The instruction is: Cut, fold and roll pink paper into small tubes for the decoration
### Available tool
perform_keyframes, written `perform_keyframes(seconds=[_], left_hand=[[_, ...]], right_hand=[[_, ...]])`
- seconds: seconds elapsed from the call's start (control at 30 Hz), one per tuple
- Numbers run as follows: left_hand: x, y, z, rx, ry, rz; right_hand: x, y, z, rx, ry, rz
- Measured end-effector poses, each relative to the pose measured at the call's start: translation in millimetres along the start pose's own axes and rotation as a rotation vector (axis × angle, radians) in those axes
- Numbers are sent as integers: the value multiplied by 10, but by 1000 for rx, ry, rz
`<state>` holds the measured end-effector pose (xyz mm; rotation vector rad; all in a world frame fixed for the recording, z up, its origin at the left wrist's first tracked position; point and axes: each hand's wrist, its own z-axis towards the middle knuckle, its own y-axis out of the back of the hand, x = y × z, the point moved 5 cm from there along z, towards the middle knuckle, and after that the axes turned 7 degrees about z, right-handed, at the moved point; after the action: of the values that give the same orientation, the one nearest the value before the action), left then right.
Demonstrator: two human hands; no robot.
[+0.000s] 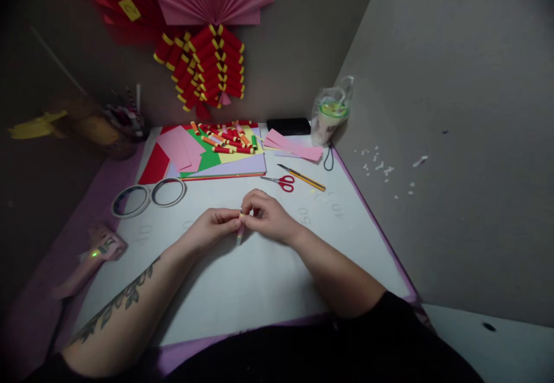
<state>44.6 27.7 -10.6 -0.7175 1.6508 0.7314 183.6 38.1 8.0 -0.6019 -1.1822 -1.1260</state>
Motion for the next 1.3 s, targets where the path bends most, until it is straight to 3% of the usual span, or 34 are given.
perform_keyframes(seconds=[0.13,0.43,1.0,1.3], left_hand=[[-124,-24,-20,-45,-88,206],[-195,-3,-54,-135,-76,363],[-67,51,-35,-187,-69,467],[-152,-22,-67,-192,-83,516]], right_hand=[[70,9,-5,-10,96,-159],[101,7,-18,-68,62,-106],[41,26,-12,-84,23,-68],[-14,-5,-8,-123,-60,-12]])
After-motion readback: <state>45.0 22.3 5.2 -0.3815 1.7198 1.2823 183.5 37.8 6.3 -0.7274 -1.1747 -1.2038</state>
